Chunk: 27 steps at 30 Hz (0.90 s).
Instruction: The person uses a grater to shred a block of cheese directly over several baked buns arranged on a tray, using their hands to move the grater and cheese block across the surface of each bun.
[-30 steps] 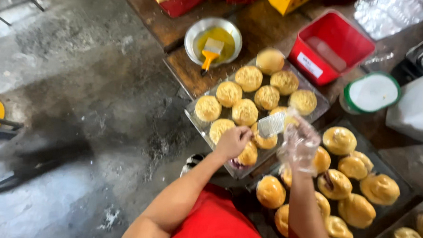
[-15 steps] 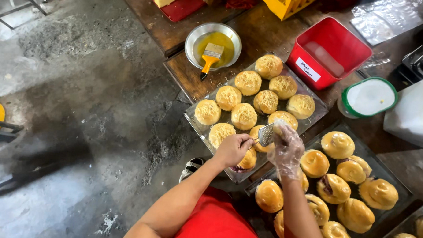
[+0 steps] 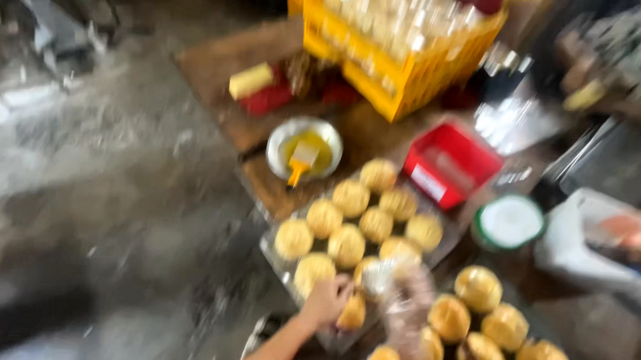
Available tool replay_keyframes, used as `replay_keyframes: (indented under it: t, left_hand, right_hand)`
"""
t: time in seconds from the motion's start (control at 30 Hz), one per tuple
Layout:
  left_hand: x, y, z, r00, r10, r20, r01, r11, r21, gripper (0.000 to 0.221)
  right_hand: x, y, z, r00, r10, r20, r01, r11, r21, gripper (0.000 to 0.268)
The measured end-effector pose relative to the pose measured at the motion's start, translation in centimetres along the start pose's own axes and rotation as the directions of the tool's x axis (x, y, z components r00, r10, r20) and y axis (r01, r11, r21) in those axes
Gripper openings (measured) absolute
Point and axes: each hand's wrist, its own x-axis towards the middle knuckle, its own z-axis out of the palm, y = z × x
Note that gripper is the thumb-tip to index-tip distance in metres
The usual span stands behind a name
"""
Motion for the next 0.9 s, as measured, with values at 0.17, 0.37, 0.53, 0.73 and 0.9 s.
replay_keyframes:
  t: [0.17,0.37,0.53,0.73,0.9]
  left_hand:
    - [-0.7,0.5,0.3,0.996,-0.086,0.028,0.088,0.993,-0.079,0.022]
    - [-0.6,2.5,-0.2,0.991,-0.132,0.036,0.131,0.991,0.015,0.022]
    - [-0.7,2.6,-0.6,0.997,-0.073,-0.011,0.071,0.99,-0.118,0.021]
    - [-1.0,2.0,0.2,0.991,-0.132,0.009,0.132,0.991,-0.016,0.022]
    - [-0.8,2.0,0.3,0.998,-0.063,-0.008,0.062,0.995,-0.077,0.022]
  right_hand:
    - [-0.9,1.4,0.2,0.957,-0.159,-0.244,-0.081,0.659,-0.747,0.044]
    - [-1.2,3.2,-1.2,0.955,-0.287,-0.077,0.104,0.566,-0.818,0.024]
    - [-3.0,7.1,-2.8,0.802,0.187,-0.567,-0.287,0.953,-0.092,0.037]
    - [-2.4,7.1,-4.2,0.976,0.134,-0.169,-0.216,0.606,-0.766,0.023]
    - [-1.5,3.0,-1.9,0.913,0.226,-0.34,-0.401,0.647,-0.649,0.02]
